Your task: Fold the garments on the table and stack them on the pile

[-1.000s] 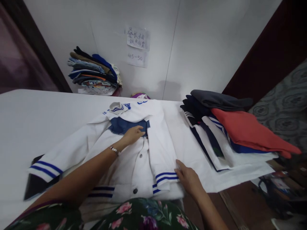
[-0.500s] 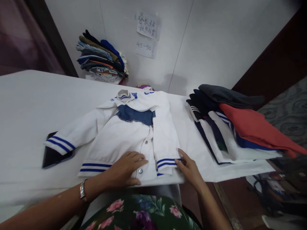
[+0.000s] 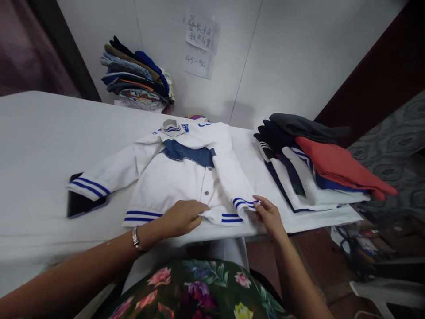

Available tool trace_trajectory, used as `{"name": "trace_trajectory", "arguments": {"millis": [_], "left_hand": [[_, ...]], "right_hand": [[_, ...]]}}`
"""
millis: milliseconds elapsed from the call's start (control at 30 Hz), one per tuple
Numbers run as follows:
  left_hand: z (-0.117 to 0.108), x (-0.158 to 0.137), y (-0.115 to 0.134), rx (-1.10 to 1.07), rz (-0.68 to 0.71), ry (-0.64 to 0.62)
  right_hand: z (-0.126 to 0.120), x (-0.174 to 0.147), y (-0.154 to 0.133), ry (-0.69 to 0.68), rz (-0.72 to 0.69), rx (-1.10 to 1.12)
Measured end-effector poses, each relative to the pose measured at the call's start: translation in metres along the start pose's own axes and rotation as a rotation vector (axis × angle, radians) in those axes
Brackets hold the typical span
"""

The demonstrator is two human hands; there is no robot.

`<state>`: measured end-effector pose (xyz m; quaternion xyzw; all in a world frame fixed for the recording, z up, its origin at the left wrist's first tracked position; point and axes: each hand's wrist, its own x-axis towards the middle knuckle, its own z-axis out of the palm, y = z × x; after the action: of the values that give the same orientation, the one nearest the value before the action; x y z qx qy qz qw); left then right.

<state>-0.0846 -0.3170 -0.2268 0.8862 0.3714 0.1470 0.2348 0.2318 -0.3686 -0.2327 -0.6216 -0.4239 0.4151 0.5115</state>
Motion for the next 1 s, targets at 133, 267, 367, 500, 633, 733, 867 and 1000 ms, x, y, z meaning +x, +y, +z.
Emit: {"name": "trace_trajectory", "arguments": {"millis": [133, 267, 367, 500, 633, 733, 867, 1000], "left_hand": [[0.009, -0.006, 0.004, 0.107, -0.011, -0.044], [0.005, -0.006, 0.008, 0.116, -0.038, -0.027], [-0.006, -0.001, 0.008, -0.072, -0.172, 0.142], [-0.025, 0.011, 0.004, -0.449, -0.391, 0.372], [-0.036, 0.021, -0.004, -0.800, -0.564, 0.454], [-0.040, 0.024, -0.010, -0.961, -0.601, 0.499], [-0.036, 0.016, -0.011, -0.668, -0.479, 0.533], [-0.017, -0.002, -0.001, -0.170, -0.062, 0.176]], "right_hand": [[0.001, -0.005, 0.009, 0.014, 0.011, -0.045], [0.002, -0.008, 0.009, 0.039, -0.007, 0.006], [0.002, -0.007, 0.005, 0.048, 0.019, 0.131], [0.006, 0.002, -0.009, 0.025, 0.055, 0.310], [0.015, 0.012, -0.031, -0.032, 0.003, 0.366], [0.019, 0.014, -0.040, -0.037, -0.022, 0.339], [0.008, 0.009, -0.024, -0.008, -0.004, 0.103], [-0.015, 0.006, 0.005, -0.035, -0.072, -0.494]]}}
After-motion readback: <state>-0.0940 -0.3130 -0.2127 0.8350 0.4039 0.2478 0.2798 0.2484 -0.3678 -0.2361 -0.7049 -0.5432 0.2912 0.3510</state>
